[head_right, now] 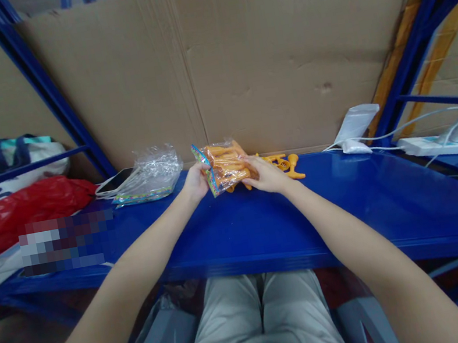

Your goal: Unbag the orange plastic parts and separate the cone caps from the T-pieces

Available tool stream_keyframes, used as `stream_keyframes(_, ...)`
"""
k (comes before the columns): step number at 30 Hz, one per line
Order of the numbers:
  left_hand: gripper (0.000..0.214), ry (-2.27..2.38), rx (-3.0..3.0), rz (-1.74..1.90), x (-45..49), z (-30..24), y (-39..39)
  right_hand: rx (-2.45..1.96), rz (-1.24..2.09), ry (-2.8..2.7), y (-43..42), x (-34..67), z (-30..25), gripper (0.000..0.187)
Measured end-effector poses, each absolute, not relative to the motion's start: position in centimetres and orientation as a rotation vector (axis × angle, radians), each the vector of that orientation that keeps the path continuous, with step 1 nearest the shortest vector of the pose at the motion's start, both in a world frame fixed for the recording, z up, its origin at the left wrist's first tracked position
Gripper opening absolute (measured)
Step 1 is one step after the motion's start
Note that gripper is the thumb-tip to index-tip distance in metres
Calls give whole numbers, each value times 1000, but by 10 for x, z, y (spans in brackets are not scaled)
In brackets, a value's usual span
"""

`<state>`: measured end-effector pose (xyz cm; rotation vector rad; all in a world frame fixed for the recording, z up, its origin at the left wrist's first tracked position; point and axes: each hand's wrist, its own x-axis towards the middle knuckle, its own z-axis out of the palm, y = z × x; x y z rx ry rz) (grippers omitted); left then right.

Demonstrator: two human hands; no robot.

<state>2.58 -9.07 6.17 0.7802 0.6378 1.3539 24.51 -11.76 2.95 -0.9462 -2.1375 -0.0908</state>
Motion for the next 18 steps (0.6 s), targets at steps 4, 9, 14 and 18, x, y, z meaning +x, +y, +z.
stream_keyframes(4, 43, 626, 734, 1375, 23, 62, -88, -934, -65, -2062, -114, 245, 28, 44)
stream_keyframes(9, 42, 568, 697, 1402, 22, 66, -90, -882, -107, -1994, -113, 246, 28, 25)
stream_keyframes(14, 24, 504, 741, 1301, 23, 70, -98, -886, -150, -1958, -119, 245, 33, 22)
stream_keyframes(18, 25, 556, 836, 1308, 25, 68, -99, -884, -165, -1957, -126, 240, 37, 22)
